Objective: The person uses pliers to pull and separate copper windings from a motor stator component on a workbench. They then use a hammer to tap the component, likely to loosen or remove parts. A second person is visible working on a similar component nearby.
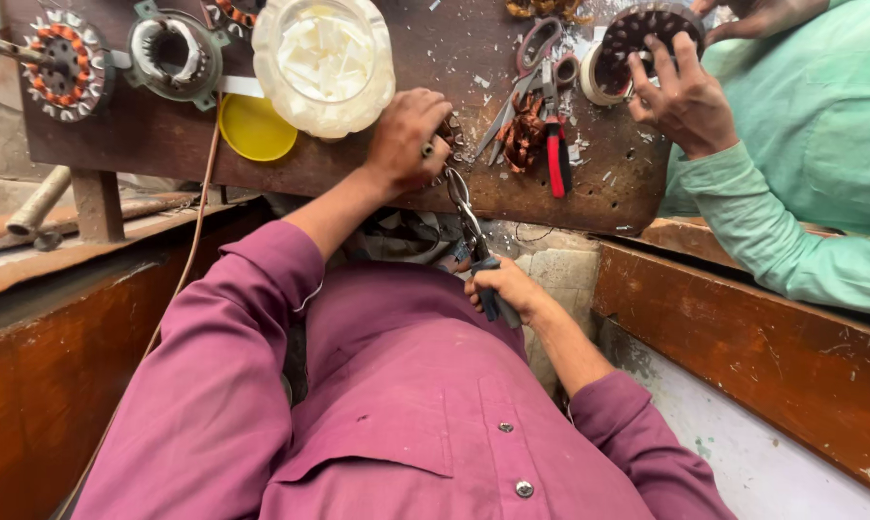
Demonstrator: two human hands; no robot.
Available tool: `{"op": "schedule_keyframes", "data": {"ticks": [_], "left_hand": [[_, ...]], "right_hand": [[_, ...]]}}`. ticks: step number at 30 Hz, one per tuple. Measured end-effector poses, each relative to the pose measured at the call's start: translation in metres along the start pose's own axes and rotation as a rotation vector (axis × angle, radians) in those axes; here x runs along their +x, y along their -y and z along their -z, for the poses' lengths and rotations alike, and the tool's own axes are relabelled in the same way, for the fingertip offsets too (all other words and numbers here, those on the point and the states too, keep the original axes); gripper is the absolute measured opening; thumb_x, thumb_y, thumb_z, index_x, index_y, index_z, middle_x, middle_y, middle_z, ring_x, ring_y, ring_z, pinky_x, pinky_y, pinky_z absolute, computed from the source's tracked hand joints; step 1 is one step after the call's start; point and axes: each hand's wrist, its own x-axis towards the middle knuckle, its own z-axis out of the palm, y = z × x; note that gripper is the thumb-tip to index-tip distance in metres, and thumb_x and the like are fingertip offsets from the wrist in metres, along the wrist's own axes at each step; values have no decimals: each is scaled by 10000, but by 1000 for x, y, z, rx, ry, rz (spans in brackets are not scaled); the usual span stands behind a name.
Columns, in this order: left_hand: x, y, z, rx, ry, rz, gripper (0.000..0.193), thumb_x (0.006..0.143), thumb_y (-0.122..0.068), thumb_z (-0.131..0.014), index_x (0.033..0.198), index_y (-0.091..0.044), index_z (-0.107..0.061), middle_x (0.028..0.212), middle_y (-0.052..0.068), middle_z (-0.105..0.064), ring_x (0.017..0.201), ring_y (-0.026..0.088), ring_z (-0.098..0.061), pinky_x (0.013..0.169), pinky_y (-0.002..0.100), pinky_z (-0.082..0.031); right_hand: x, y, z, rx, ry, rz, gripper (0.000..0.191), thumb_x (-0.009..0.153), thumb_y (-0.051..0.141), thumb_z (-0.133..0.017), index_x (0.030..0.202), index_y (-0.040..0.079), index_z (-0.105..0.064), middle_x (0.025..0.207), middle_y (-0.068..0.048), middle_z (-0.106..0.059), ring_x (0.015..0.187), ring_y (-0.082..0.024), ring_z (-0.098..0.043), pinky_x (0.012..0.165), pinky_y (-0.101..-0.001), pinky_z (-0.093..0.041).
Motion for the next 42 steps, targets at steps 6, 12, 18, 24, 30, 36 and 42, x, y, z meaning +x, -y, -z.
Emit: {"op": "schedule_keyframes", "data": {"ticks": [6, 12, 18, 24, 30, 36, 42], "left_hand": [[11, 13, 4, 8, -99, -199, 501, 793, -197, -562, 1229, 32, -655, 1321, 236, -645, 1294, 381, -555, 1143, 482, -392], [6, 13, -1, -54, 76, -84, 436, 853, -221, -536, 1200, 5, -672, 1256, 193, -672, 1240, 334, -596, 1123, 482, -416], [6, 9, 5, -52, 27, -110, 430, 855, -199, -542, 1213, 3, -669, 1263, 182, -671, 1248, 335, -594, 1136, 483, -412], [7, 9, 2, -64, 23, -105, 433, 854, -198, -534, 1213, 0, -674, 1271, 178, -670, 1261, 339, -587, 1146, 485, -406], [15, 19, 2, -350, -24, -61, 376, 858, -227, -529, 1120, -2, -677, 1161, 179, -710, 1220, 346, -630, 1161, 483, -418], [13, 15, 10, -430, -54, -203, 422, 947, -315, -520, 1103, 41, -686, 1143, 226, -703, 1137, 405, -632, 1051, 470, -462], [7, 12, 9, -340, -128, -112, 418, 901, -273, -521, 1144, 27, -680, 1235, 230, -688, 1227, 436, -604, 1113, 488, -431]], "right_hand": [[10, -1, 6, 5, 88, -76, 324, 821, 55, -610, 1102, -104, -580, 861, -153, -697, 683, -227, -673, 641, -380, -602], [2, 3, -10, 41, 155, -52, 430, 785, 58, -583, 1207, -15, -626, 845, -117, -671, 705, -202, -660, 672, -375, -598], [-9, 24, -25, 114, 182, -141, 483, 777, 85, -549, 1238, -36, -621, 885, -125, -681, 751, -234, -679, 737, -418, -620], [-11, 25, -20, 194, 217, -173, 510, 775, 120, -558, 1252, -53, -608, 887, -140, -688, 757, -238, -687, 747, -425, -620], [15, 20, -20, -85, 62, 94, 413, 786, 50, -618, 1184, -63, -611, 865, -140, -690, 720, -217, -677, 673, -401, -591], [21, 20, -19, -66, 61, -13, 328, 732, 78, -623, 1047, 8, -677, 798, -95, -713, 634, -181, -696, 597, -351, -596], [26, 21, -27, -465, -96, 255, 172, 803, 171, -703, 858, 8, -698, 725, -75, -671, 609, -139, -604, 577, -317, -498]]}}
